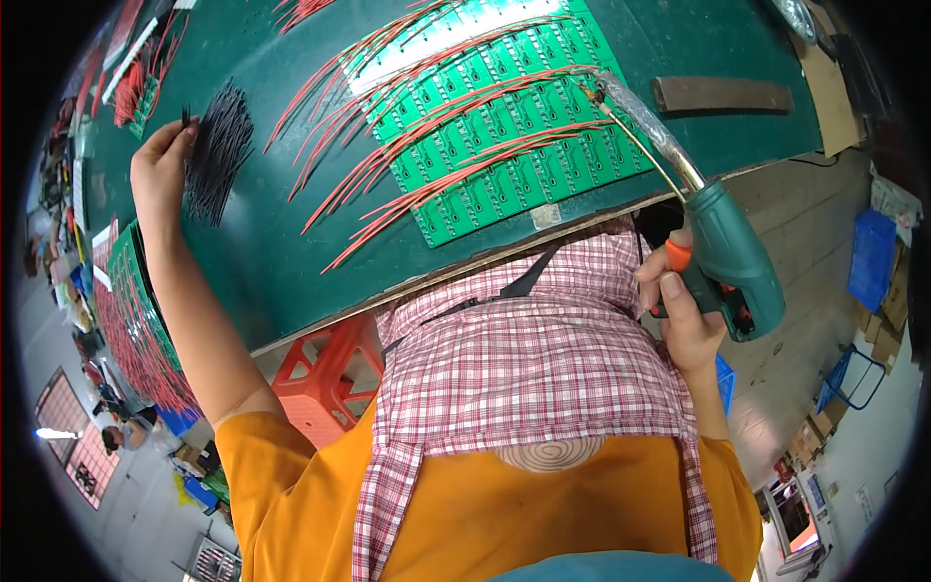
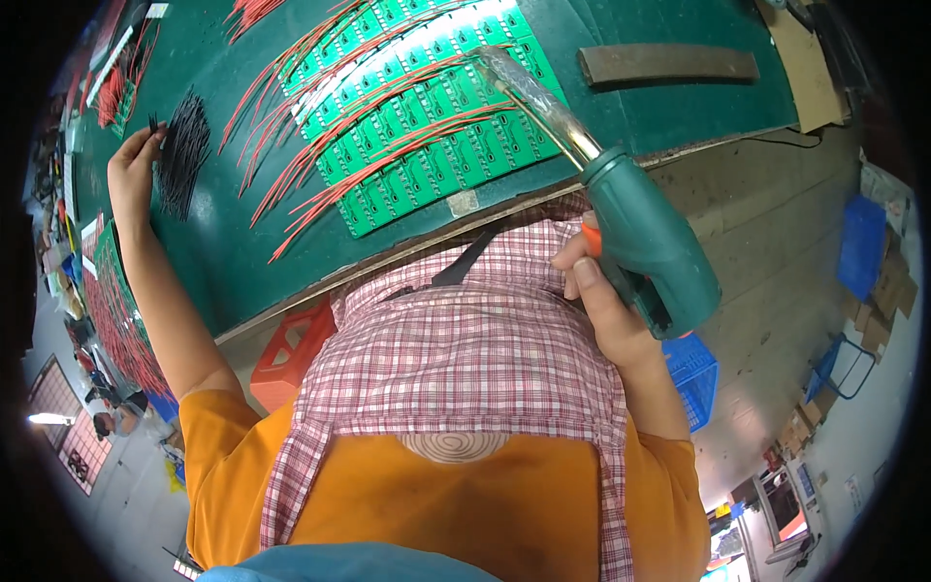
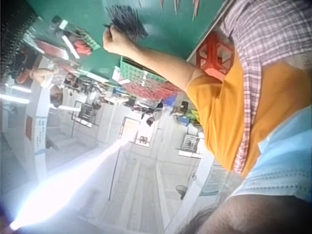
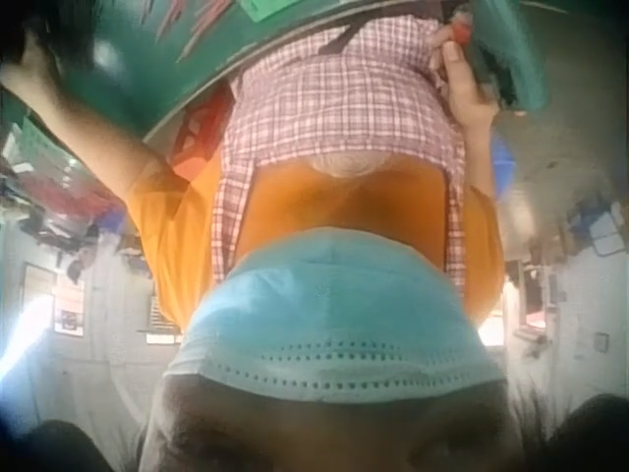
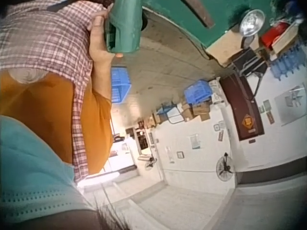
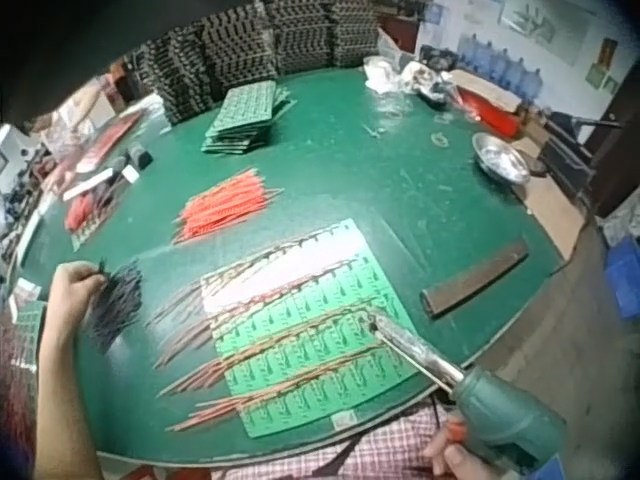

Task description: Soldering red and black wires onto green printed circuit boards (PCBs) at an assembly station.

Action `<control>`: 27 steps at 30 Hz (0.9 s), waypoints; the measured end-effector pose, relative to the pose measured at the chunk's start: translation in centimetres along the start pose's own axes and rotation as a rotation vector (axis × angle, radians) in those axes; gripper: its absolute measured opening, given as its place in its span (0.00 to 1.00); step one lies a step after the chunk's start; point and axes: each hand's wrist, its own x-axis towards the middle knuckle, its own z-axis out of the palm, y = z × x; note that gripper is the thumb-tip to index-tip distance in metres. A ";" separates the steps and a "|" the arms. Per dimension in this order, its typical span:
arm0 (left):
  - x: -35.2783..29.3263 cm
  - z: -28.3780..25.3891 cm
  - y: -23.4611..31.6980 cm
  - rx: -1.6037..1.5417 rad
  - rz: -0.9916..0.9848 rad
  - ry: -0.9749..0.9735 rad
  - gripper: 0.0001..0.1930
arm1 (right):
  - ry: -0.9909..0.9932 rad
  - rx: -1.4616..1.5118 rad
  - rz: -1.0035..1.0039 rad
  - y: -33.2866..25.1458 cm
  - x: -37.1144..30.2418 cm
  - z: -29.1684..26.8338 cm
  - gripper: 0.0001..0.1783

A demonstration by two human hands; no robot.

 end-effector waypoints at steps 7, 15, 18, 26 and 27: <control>-0.2 -0.2 0.4 -0.201 -0.042 0.119 0.09 | 0.003 -0.008 -0.012 0.3 0.0 -0.4 0.19; -6.6 -0.8 10.4 -0.338 0.259 0.414 0.08 | 0.054 0.065 0.026 0.5 -0.5 -0.4 0.19; -8.3 2.8 12.5 -0.493 0.237 0.398 0.09 | 0.055 0.063 0.004 0.8 -0.4 -0.5 0.19; -12.1 7.5 10.4 -0.669 0.077 0.464 0.13 | 0.003 -0.004 0.000 0.0 0.1 0.0 0.19; -12.0 6.8 10.4 -0.702 0.074 0.478 0.12 | 0.003 0.018 -0.001 0.2 0.2 -0.1 0.19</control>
